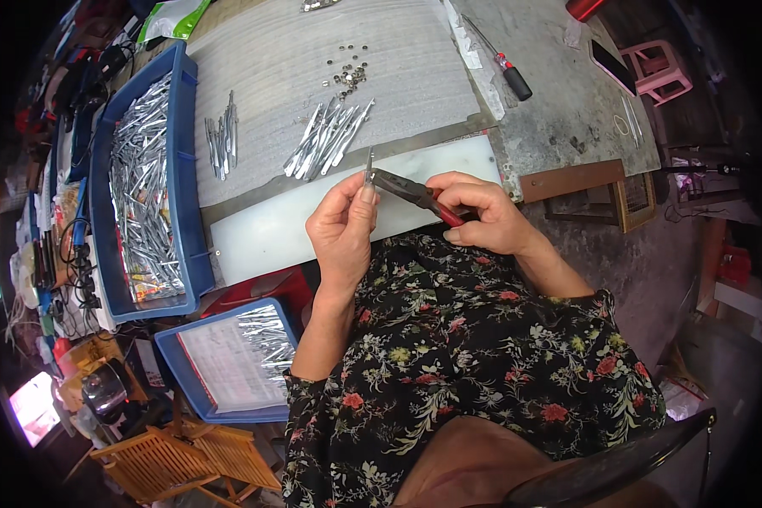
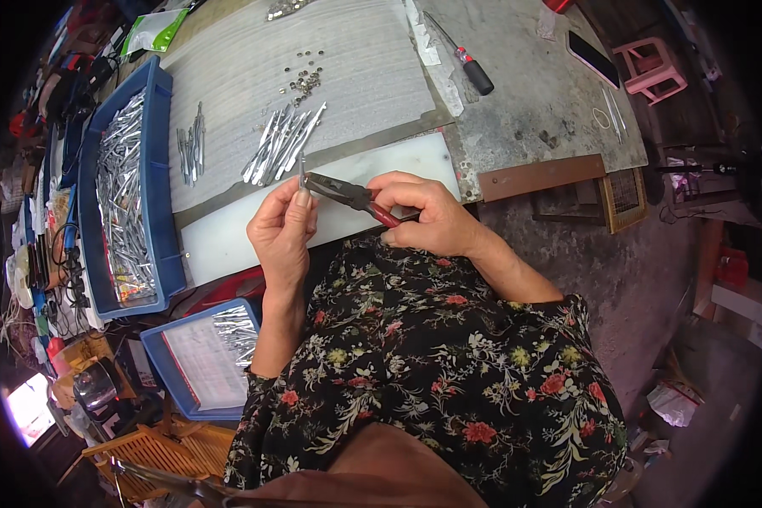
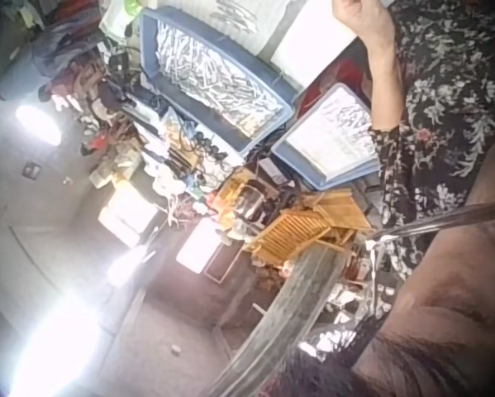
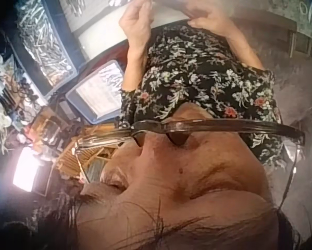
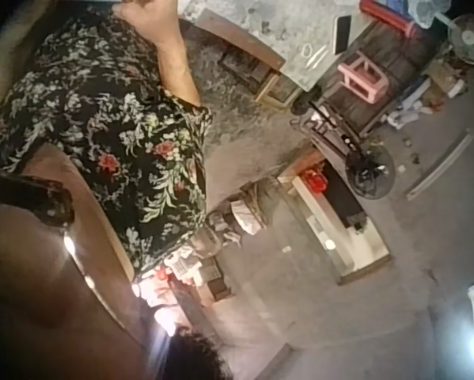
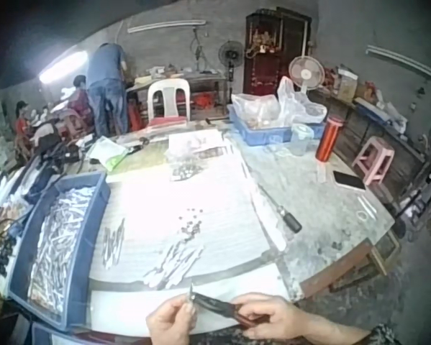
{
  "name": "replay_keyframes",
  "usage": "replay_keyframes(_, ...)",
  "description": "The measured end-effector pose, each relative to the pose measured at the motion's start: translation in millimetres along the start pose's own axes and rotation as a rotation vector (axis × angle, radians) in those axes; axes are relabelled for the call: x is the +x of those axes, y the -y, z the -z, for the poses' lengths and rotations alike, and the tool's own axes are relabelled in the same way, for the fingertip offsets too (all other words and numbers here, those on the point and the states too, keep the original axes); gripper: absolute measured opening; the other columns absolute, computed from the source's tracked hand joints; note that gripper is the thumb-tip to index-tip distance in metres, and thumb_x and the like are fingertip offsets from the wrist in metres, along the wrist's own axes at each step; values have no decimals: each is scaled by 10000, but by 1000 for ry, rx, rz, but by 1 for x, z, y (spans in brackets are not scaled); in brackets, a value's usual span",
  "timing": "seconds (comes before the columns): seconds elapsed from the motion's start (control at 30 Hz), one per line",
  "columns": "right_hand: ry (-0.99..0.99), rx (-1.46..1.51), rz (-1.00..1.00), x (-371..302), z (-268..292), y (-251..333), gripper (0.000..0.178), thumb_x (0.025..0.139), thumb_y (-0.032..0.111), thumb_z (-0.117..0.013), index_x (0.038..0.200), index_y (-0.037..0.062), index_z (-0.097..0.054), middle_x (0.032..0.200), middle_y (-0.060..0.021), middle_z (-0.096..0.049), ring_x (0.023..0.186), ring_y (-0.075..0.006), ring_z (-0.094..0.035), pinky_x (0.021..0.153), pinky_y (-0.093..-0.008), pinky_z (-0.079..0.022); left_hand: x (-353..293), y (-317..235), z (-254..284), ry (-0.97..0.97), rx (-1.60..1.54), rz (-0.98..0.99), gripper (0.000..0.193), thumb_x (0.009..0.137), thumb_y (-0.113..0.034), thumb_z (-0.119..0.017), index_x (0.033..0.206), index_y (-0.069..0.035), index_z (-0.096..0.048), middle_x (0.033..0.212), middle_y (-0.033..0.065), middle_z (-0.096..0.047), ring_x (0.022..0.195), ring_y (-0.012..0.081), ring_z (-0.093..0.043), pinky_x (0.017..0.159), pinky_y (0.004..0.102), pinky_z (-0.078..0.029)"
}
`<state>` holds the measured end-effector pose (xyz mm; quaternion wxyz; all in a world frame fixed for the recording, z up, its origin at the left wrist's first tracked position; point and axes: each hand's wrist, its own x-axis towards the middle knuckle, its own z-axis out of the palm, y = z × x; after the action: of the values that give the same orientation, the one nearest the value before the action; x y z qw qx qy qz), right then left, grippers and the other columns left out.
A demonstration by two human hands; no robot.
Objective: The person repeatedly picks up metal strips and crimps small metal pieces onto their ends using pliers.
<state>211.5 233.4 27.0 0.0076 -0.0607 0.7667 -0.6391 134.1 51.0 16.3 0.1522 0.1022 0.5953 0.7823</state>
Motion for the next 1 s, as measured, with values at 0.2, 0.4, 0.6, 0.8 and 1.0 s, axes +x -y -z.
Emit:
replay_keyframes(0.2, -2, -47, 3, 0, 0, 3, 188, 574, 8, -629, 730, 3, -524, 965, -82, -519, 789, -135, -489, 681, -236, -391, -1, 1, 0, -1, 20, -1, 211, 829, -72, -542, 1006, 42, -555, 698, 25, -556, 494, 27, -387, 414, 150, -272)
replay_keyframes(0.4, 83, 29, -82, 2, 6, 7, 160, 576, -17, -604, 715, -10, -525, 948, -82, -537, 754, -123, -488, 677, -241, -397, -1, 9, 2, -9, 204, -147, 198, 830, -67, -540, 993, 42, -562, 697, 23, -553, 517, 32, -413, 440, 152, -305)
replay_keyframes(0.6, 137, 734, -296, 1, 7, -6, 162, 600, -46, -562, 760, -32, -542, 1016, -77, -528, 721, -76, -476, 620, -206, -411, 2, 8, 0, -14, 414, -471, 201, 830, -66, -540, 996, 44, -557, 705, 20, -549, 537, 36, -432, 463, 155, -329)
replay_keyframes(0.8, 13, 197, -129, 3, 3, 4, 216, 593, -12, -610, 798, -8, -544, 1033, -76, -507, 763, -96, -489, 671, -221, -405, -1, 1, -4, -53, 86, -141, 208, 833, -78, -539, 1004, 39, -553, 699, 17, -548, 512, 28, -407, 436, 151, -299)
replay_keyframes(1.0, 19, 69, -40, 1, 1, 2, 235, 581, 10, -639, 796, 1, -545, 1013, -85, -512, 848, -126, -485, 713, -241, -388, 0, 3, -3, -50, 122, -117, 207, 832, -83, -544, 1000, 38, -555, 693, 11, -547, 505, 24, -400, 427, 149, -292)
